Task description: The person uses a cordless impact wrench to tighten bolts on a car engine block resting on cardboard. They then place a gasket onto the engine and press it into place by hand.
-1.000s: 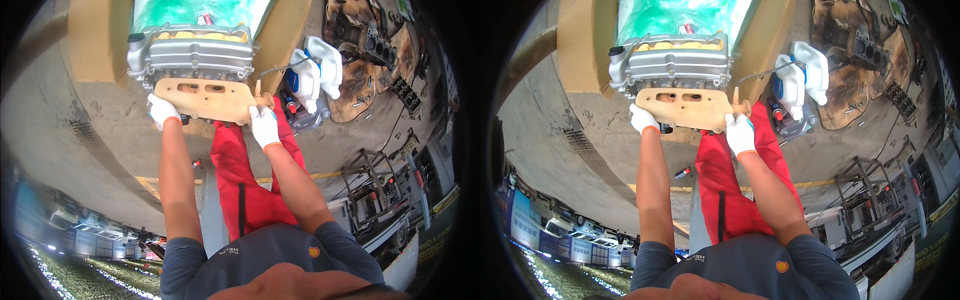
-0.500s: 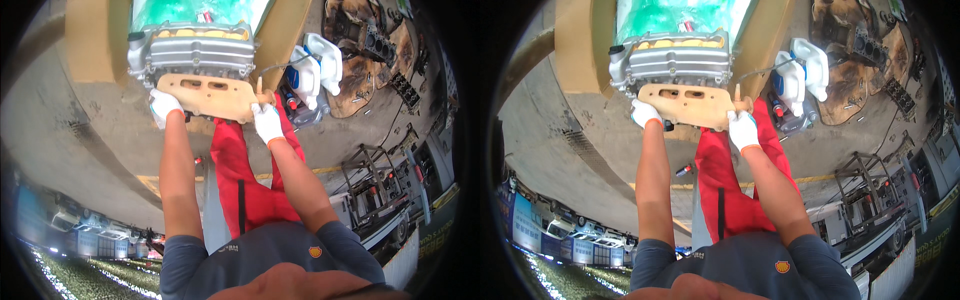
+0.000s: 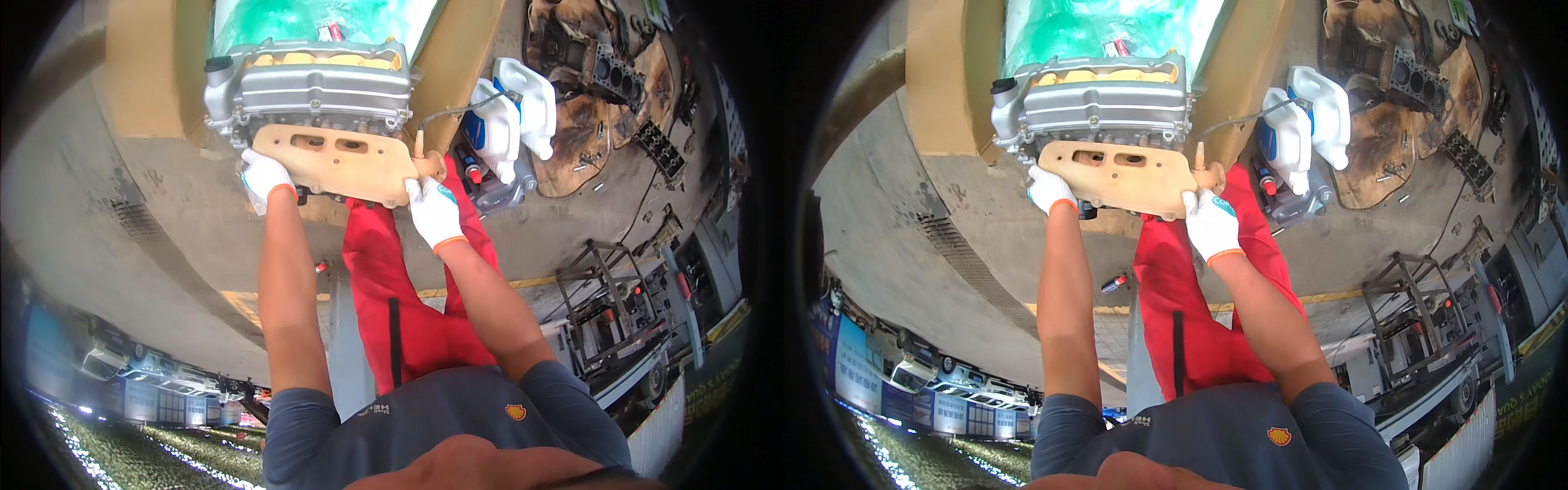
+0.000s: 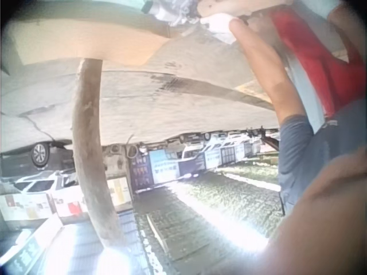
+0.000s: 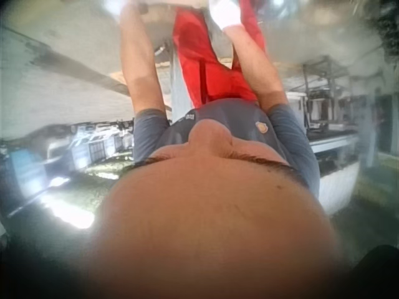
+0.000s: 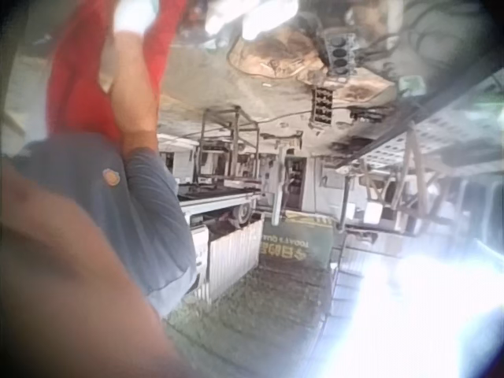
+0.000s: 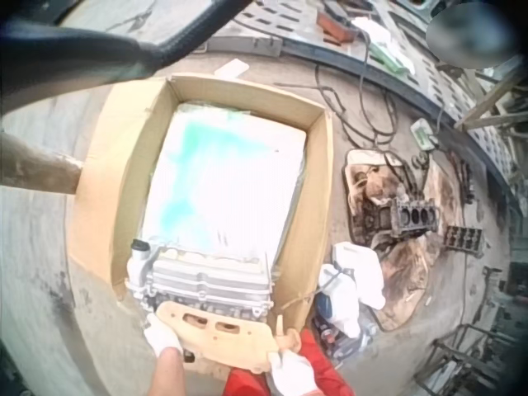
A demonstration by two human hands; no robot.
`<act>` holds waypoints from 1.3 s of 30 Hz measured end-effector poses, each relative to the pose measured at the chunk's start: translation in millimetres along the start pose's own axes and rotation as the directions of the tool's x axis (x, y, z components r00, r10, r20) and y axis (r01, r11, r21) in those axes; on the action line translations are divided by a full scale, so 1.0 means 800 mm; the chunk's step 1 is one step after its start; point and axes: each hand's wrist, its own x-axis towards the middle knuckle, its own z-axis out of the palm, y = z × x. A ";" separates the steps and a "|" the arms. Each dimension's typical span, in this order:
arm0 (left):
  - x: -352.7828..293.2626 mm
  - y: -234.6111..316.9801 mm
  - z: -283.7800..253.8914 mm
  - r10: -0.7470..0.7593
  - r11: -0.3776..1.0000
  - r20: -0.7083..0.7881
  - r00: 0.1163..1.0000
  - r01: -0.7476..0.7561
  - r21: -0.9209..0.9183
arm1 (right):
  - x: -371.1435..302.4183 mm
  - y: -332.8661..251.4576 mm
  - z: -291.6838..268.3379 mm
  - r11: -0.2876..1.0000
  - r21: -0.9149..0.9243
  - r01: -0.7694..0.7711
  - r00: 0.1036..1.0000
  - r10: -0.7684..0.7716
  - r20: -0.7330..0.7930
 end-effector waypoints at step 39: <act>0.039 -0.049 0.022 0.098 0.983 -0.100 0.990 -0.080 0.165 | 0.024 -0.015 -0.104 0.343 0.856 -0.388 0.874 -0.157 0.460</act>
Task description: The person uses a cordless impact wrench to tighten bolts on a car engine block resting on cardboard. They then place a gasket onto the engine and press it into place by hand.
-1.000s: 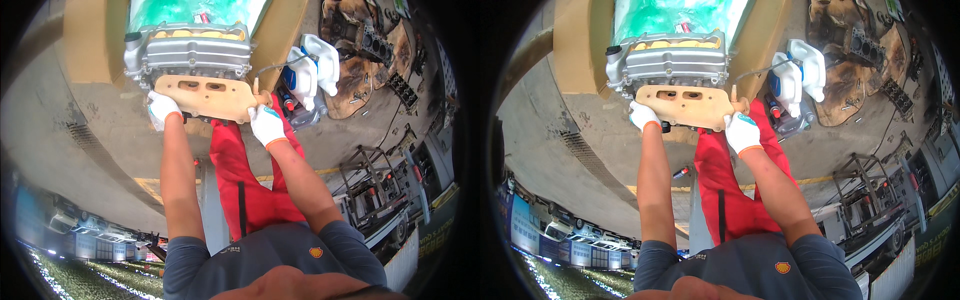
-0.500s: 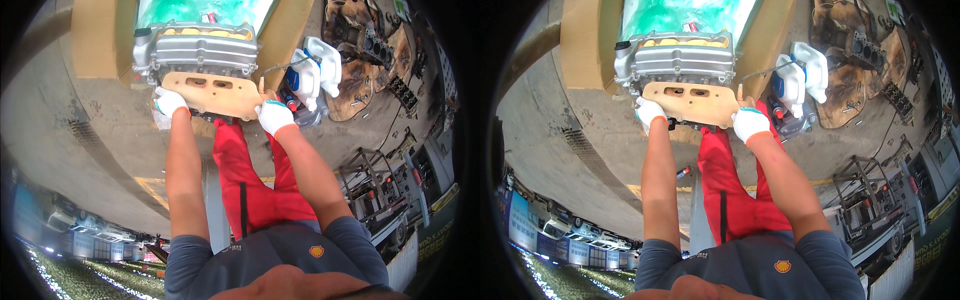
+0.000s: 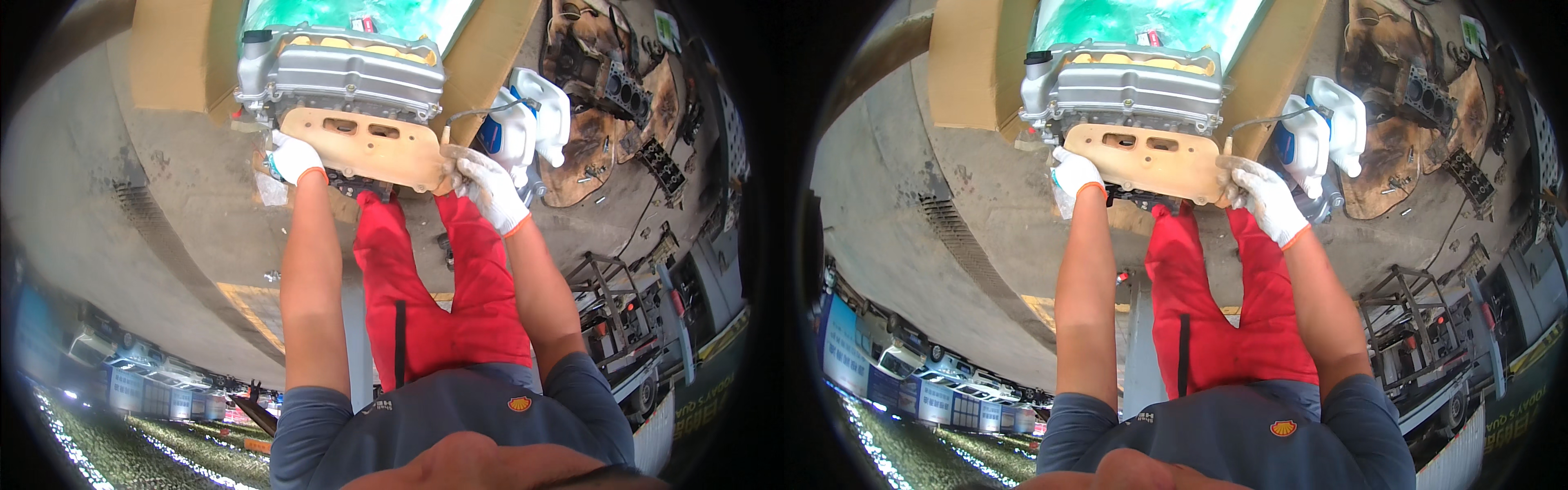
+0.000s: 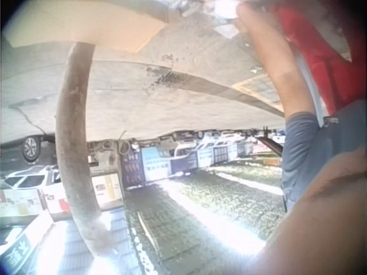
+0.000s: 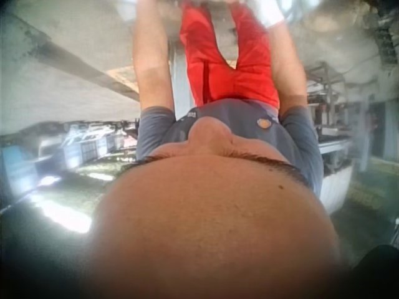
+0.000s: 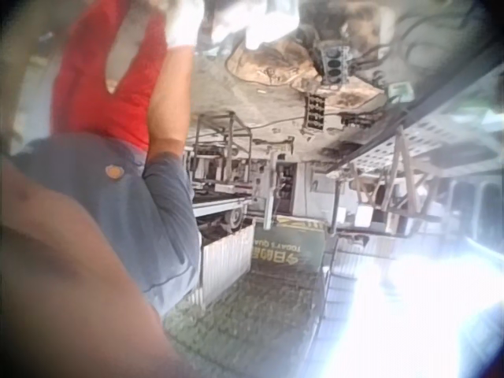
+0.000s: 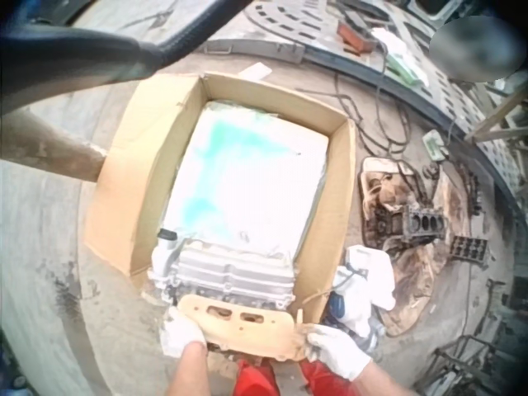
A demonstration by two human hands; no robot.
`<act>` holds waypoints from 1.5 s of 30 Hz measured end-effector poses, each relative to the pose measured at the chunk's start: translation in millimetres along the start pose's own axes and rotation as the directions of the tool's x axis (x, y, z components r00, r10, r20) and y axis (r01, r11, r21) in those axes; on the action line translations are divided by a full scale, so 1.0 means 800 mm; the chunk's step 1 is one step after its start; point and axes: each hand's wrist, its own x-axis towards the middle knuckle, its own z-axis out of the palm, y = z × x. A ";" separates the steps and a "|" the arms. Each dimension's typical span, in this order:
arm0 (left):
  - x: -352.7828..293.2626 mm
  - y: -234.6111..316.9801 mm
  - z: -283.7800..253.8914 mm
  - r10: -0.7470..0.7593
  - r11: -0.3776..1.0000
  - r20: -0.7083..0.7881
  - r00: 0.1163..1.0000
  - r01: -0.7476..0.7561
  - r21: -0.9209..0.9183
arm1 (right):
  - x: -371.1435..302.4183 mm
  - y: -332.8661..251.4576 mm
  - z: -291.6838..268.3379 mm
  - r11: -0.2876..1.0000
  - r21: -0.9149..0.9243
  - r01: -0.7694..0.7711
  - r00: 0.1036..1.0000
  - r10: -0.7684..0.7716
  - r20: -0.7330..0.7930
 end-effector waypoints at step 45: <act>-0.001 -0.006 -0.012 0.223 0.967 0.179 0.958 -0.193 -0.168 | 0.143 -0.020 0.123 0.210 -0.874 0.437 0.897 -0.170 0.408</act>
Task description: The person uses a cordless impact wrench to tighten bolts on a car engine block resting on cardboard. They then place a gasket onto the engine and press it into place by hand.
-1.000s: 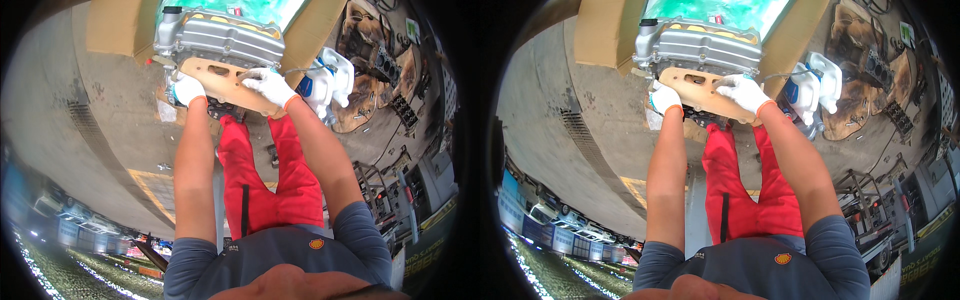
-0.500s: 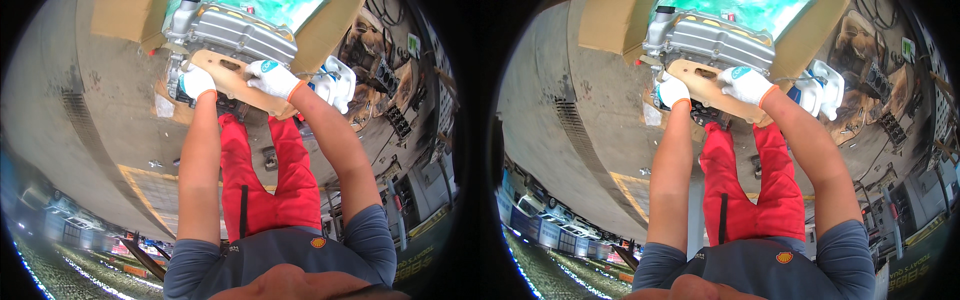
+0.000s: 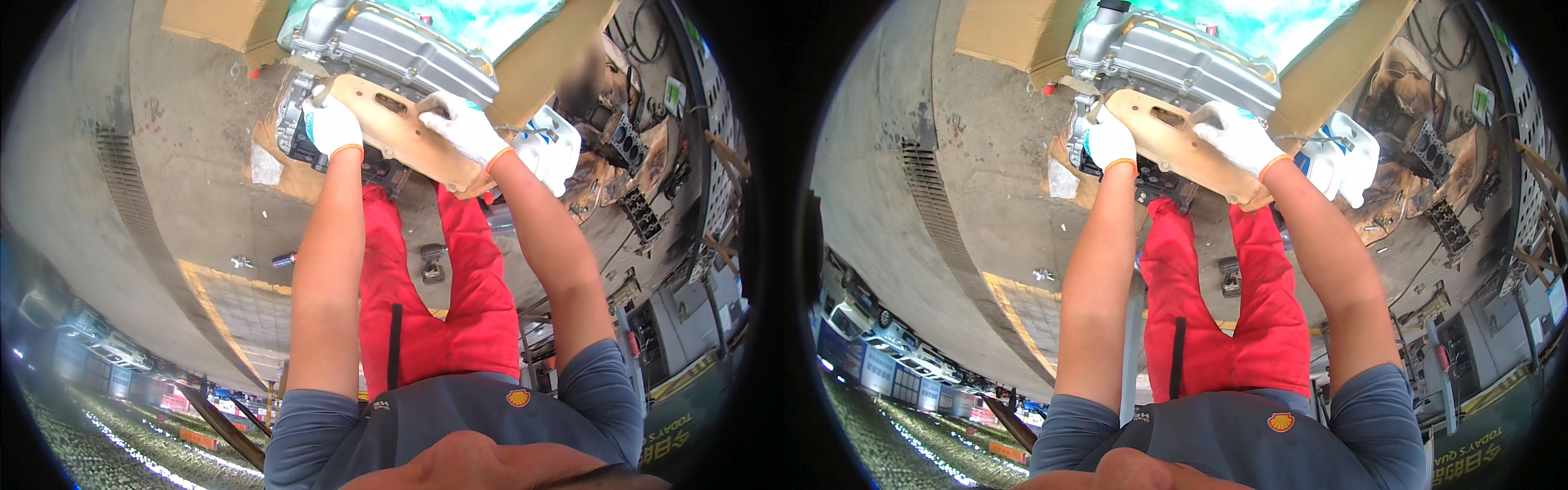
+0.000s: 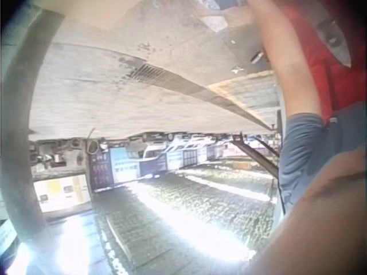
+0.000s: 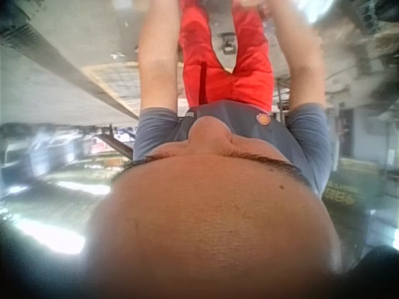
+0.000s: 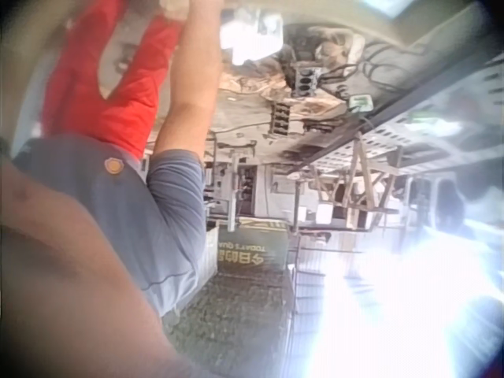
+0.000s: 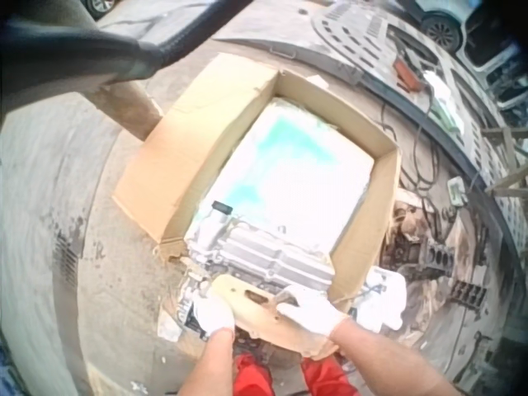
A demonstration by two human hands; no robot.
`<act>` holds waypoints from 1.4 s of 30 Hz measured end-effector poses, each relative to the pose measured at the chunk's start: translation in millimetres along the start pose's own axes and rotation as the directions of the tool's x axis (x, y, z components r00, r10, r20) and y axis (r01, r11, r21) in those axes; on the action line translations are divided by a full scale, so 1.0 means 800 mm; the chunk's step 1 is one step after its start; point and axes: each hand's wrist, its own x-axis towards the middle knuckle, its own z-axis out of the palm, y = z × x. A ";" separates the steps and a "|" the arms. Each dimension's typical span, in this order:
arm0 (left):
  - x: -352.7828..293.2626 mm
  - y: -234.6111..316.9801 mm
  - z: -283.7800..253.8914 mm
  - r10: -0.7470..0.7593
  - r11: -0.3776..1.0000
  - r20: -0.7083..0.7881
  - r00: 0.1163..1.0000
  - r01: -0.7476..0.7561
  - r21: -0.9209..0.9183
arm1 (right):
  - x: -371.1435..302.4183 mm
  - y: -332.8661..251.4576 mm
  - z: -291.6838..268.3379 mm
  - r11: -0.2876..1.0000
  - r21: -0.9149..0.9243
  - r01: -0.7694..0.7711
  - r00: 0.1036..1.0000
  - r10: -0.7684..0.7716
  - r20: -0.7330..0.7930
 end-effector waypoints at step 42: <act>-0.268 -0.169 -0.111 0.201 -0.127 0.879 0.432 0.902 -0.414 | 0.000 -0.049 0.011 0.881 -0.473 -0.002 0.982 0.092 0.168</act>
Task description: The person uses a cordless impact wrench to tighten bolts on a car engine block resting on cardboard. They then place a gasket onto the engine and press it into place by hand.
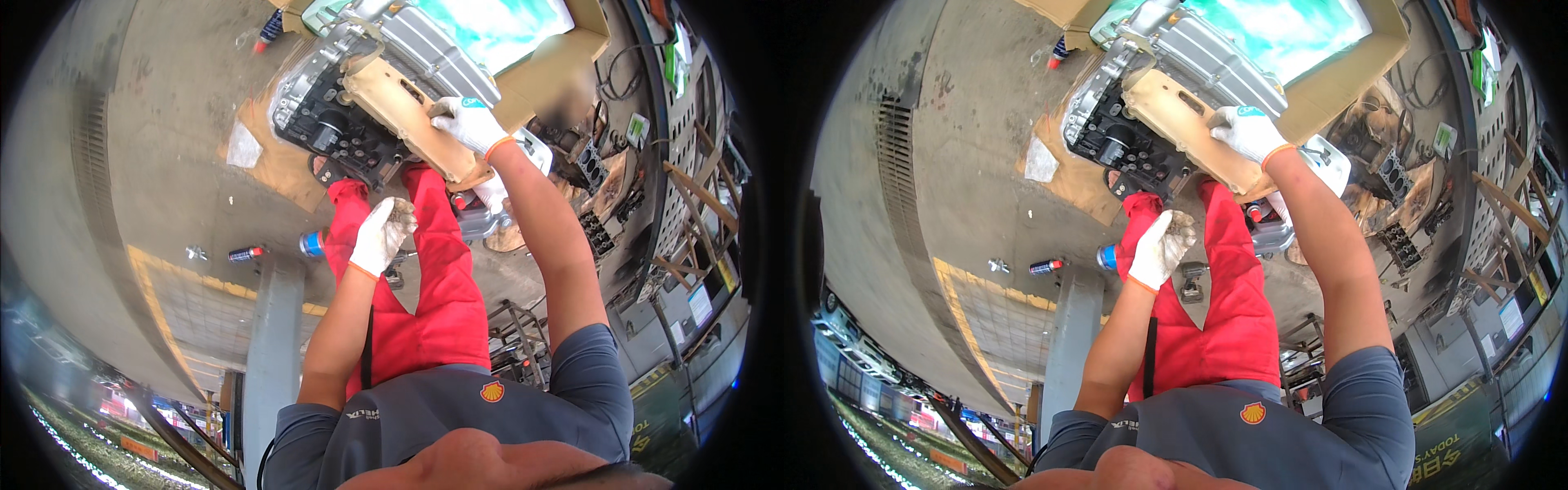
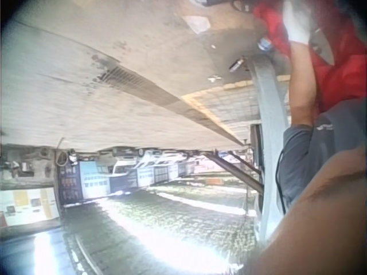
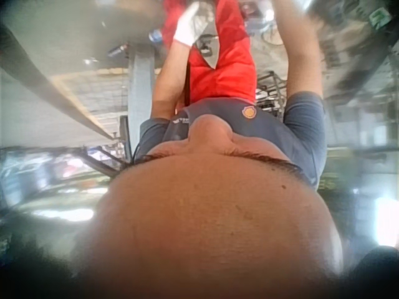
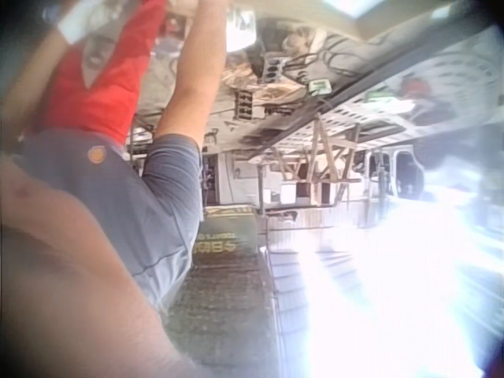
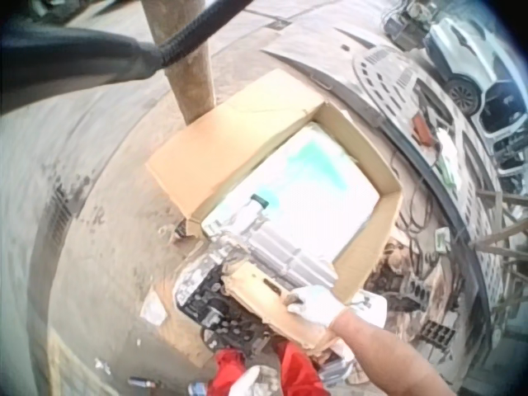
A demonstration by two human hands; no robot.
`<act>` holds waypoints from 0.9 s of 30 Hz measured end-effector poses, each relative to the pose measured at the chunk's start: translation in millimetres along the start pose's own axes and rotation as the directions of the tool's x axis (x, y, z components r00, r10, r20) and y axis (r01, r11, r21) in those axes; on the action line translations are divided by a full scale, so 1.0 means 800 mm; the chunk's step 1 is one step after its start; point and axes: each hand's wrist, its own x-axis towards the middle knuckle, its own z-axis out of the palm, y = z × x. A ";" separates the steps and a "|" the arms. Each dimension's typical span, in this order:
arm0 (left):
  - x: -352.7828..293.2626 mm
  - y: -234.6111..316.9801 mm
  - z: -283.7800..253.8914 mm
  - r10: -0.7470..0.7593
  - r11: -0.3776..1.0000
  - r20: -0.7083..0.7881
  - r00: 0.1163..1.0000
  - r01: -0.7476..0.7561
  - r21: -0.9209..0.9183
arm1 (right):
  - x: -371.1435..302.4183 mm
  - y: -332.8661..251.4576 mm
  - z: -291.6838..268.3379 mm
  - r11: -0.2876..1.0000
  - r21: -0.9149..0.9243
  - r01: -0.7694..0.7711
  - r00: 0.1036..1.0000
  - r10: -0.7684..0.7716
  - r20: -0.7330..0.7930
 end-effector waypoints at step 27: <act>-0.024 -0.016 -0.021 -0.064 0.996 -0.068 0.996 0.068 0.065 | 0.015 -0.005 0.030 0.948 -0.176 -0.264 0.964 0.251 -0.092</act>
